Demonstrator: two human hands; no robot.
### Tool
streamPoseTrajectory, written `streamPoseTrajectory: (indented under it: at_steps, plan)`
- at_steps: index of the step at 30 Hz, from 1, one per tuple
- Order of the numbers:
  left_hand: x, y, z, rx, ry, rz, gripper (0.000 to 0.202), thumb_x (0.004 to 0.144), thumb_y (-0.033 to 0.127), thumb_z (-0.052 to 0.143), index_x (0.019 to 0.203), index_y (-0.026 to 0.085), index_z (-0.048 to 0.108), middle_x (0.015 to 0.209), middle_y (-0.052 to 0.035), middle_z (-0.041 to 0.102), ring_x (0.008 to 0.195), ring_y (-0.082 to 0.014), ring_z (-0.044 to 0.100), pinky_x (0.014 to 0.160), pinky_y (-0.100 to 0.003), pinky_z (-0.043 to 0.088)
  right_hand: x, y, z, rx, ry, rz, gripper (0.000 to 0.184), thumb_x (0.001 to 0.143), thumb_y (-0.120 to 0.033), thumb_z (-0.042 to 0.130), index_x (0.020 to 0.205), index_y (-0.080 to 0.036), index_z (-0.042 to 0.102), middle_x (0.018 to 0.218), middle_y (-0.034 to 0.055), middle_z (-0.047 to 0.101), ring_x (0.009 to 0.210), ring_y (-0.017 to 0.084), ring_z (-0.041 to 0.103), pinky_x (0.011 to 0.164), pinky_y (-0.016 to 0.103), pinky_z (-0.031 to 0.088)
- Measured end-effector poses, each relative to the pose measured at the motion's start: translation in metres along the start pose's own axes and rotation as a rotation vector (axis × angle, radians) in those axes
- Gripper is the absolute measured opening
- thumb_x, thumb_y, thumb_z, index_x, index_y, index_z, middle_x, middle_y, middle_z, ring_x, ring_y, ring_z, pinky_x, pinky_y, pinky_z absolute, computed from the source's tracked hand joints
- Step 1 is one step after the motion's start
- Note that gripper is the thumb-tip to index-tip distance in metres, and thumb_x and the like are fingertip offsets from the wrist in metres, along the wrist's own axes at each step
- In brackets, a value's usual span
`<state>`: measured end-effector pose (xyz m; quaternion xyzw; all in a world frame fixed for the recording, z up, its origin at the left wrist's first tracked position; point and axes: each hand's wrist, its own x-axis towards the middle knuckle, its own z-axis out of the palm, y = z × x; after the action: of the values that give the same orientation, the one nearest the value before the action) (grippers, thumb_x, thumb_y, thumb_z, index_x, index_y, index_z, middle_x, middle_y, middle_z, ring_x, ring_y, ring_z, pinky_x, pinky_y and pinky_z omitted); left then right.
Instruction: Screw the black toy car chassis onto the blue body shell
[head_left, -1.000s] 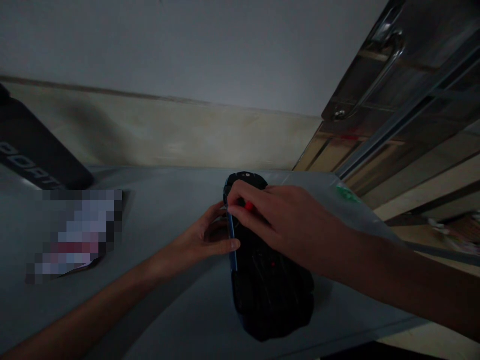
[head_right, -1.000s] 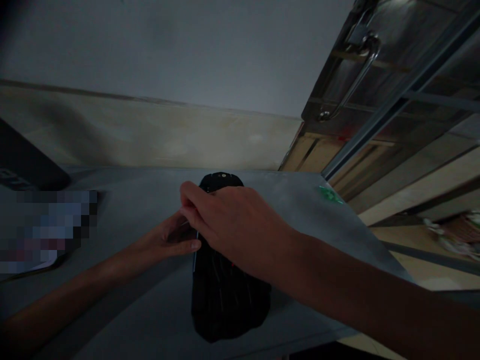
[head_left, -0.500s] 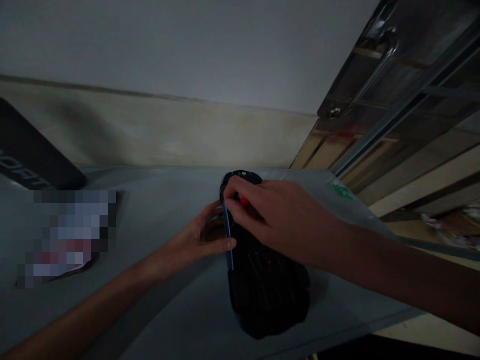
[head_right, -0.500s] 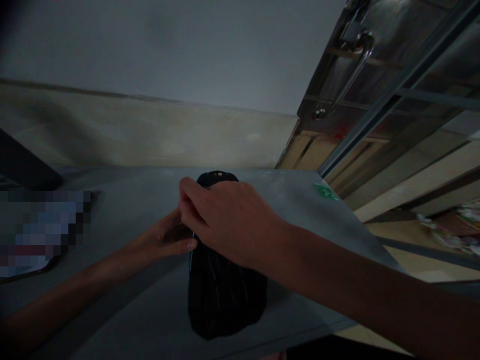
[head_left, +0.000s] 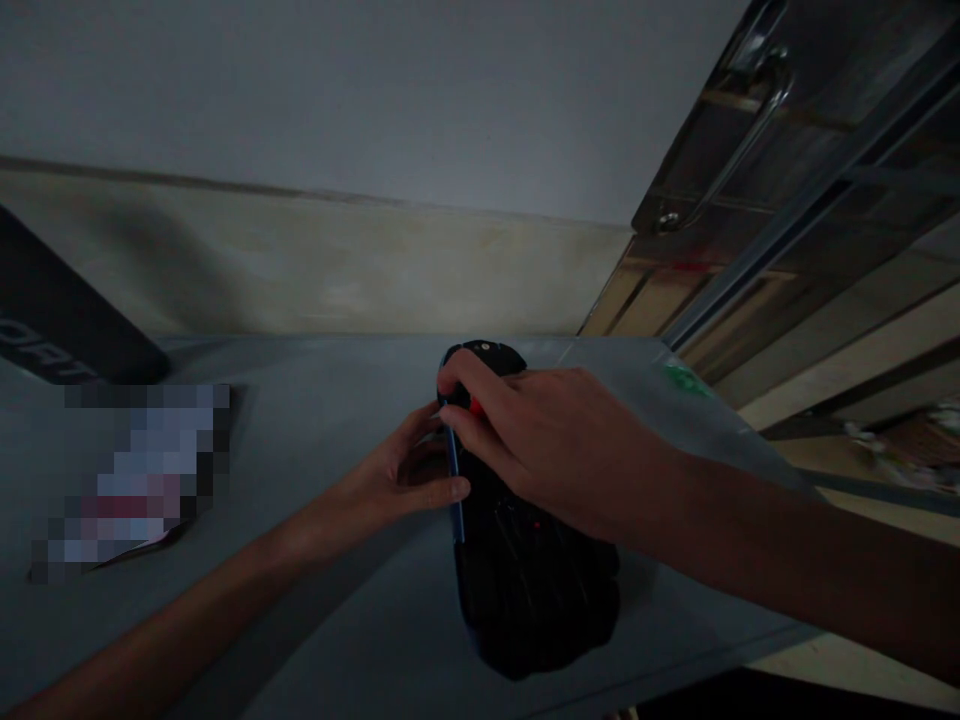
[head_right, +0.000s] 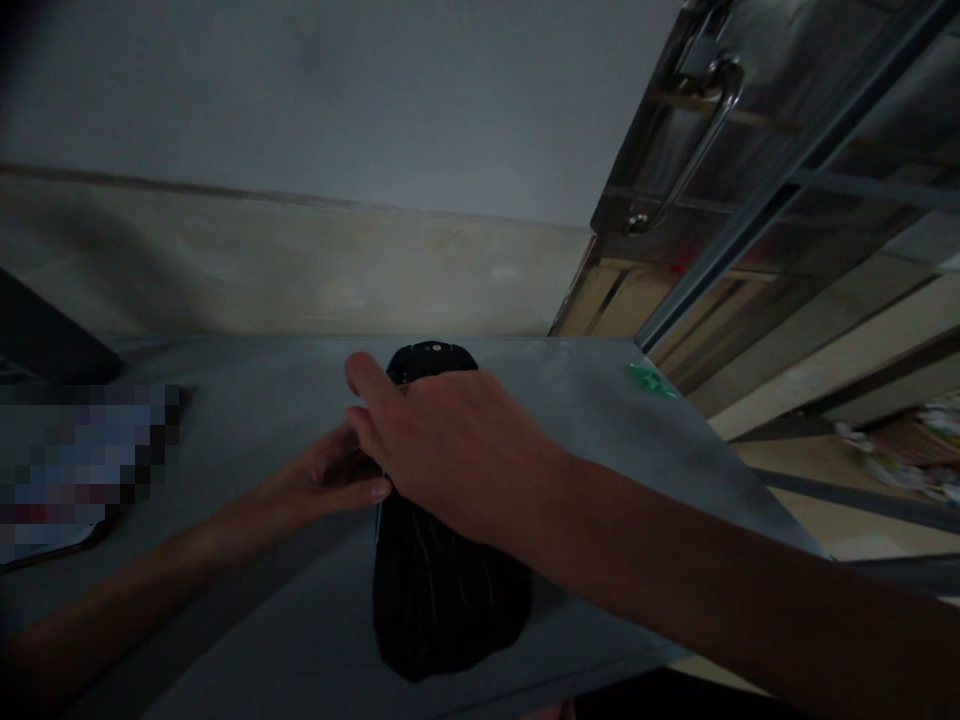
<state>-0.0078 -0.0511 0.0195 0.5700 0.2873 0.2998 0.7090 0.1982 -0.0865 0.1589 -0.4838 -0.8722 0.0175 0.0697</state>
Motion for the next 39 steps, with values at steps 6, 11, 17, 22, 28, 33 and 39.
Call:
streamPoseTrajectory:
  at_steps: [6,11,17,22,28,33,39]
  plan:
    - [0.0007,0.0016,0.002,0.008,0.003,0.027,0.08,0.09,0.045,0.097,0.159,0.029,0.059,0.151,-0.0084,0.076,0.147,-0.0395,0.07,0.124,-0.055,0.057,0.0028,0.0044,0.0034,0.09,0.031,-0.161,0.028,0.109,-0.01,0.055,0.135,-0.016,0.064,0.113,0.0093,0.081,0.098,0.022,0.075,0.08,0.033,0.048]
    - [0.0001,0.0056,0.004,0.007,-0.011,0.027,0.076,0.091,0.048,0.095,0.155,0.027,0.061,0.154,-0.0113,0.075,0.15,-0.0397,0.068,0.128,-0.057,0.054,0.0039,-0.0014,-0.0016,-0.027,-0.071,0.002,0.016,0.116,-0.025,0.058,0.128,-0.02,0.068,0.087,0.0022,0.079,0.071,0.019,0.069,0.063,0.033,0.033]
    - [-0.001,0.0083,0.0029,0.063,0.032,-0.017,0.095,0.085,0.051,0.099,0.165,0.032,0.053,0.17,-0.0142,0.063,0.154,-0.0426,0.064,0.127,-0.06,0.056,0.0002,0.0021,-0.0009,0.1,-0.003,-0.066,0.029,0.11,-0.021,0.052,0.137,-0.018,0.063,0.098,0.0052,0.08,0.079,0.019,0.069,0.07,0.033,0.04]
    - [-0.0006,0.0077,0.004,0.048,-0.009,-0.018,0.09,0.089,0.053,0.095,0.165,0.028,0.052,0.163,-0.0145,0.069,0.156,-0.0407,0.063,0.13,-0.058,0.052,0.0019,0.0009,0.0009,0.059,-0.055,-0.06,0.028,0.11,-0.017,0.059,0.138,-0.021,0.063,0.099,0.0038,0.081,0.08,0.018,0.07,0.069,0.031,0.037]
    - [0.0007,0.0023,0.001,0.04,0.003,0.01,0.094,0.087,0.05,0.097,0.167,0.031,0.051,0.172,-0.0142,0.061,0.153,-0.0401,0.066,0.127,-0.055,0.056,0.0017,0.0004,-0.0023,0.021,-0.038,-0.001,0.023,0.114,-0.026,0.053,0.132,-0.02,0.066,0.086,0.0015,0.076,0.069,0.017,0.062,0.065,0.033,0.031]
    - [-0.0002,0.0044,0.0011,0.035,-0.019,-0.013,0.092,0.088,0.052,0.096,0.165,0.031,0.051,0.162,-0.0136,0.07,0.152,-0.0394,0.067,0.127,-0.056,0.056,0.0014,0.0018,-0.0002,0.092,-0.071,-0.075,0.034,0.108,-0.018,0.057,0.141,-0.021,0.062,0.096,0.0026,0.079,0.079,0.017,0.067,0.068,0.031,0.034]
    - [0.0014,0.0029,0.0012,0.012,-0.007,-0.004,0.088,0.088,0.049,0.098,0.162,0.03,0.056,0.158,-0.0145,0.074,0.153,-0.0399,0.067,0.129,-0.059,0.053,0.0011,-0.0018,-0.0012,-0.056,-0.058,0.048,0.021,0.116,-0.032,0.055,0.131,-0.023,0.067,0.08,0.0002,0.074,0.068,0.018,0.06,0.064,0.034,0.026]
